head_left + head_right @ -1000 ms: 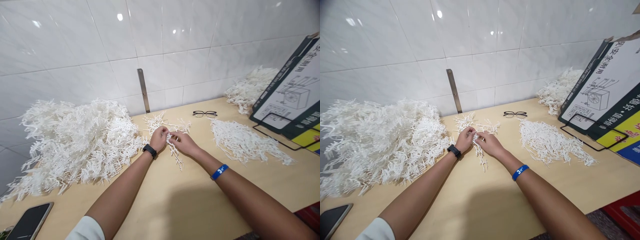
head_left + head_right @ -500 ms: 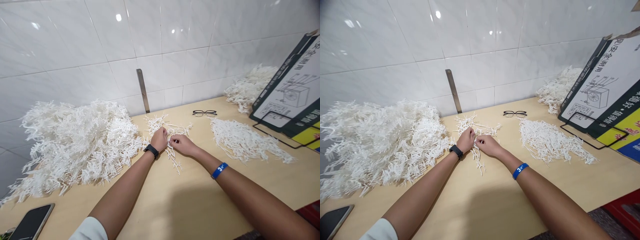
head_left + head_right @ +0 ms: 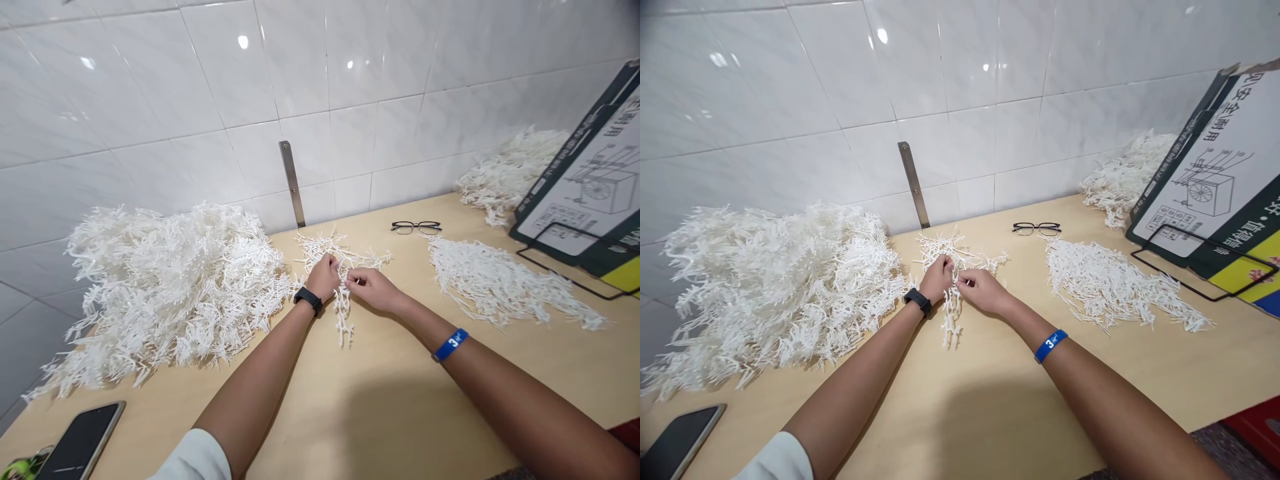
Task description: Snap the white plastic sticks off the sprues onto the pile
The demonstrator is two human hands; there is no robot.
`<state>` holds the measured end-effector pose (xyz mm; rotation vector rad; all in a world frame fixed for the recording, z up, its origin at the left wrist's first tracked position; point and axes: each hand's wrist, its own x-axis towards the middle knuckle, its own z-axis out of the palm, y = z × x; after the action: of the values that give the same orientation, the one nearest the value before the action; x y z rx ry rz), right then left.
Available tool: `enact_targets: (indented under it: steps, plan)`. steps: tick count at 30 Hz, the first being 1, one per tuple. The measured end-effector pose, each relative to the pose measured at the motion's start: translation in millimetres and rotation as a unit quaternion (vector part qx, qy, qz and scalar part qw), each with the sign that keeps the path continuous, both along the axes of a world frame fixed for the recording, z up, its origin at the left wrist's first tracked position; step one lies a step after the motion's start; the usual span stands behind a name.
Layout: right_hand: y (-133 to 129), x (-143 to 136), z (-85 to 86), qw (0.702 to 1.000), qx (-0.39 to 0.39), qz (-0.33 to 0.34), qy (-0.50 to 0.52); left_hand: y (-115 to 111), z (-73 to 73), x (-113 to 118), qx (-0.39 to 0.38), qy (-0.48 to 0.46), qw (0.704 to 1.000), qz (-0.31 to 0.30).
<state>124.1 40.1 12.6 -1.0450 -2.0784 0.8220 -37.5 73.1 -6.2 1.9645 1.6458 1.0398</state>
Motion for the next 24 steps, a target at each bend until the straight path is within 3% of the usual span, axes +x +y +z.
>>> enact_targets:
  steps: [5,9,17,24]
  plan:
    - [14,15,-8.5,0.992,0.048,-0.075,-0.095,-3,0.1,-1,0.032,-0.019,0.998,-0.047]
    - [23,18,-15.8,0.988,0.042,-0.12,-0.084,-3,1.5,0,0.043,0.02,0.995,-0.083]
    - [31,21,-20.2,0.986,0.015,-0.163,-0.03,-6,4.1,4,0.031,0.081,0.992,-0.093]
    - [25,18,-18.1,0.991,0.007,-0.126,-0.038,-6,3.5,4,0.031,0.067,0.993,-0.089]
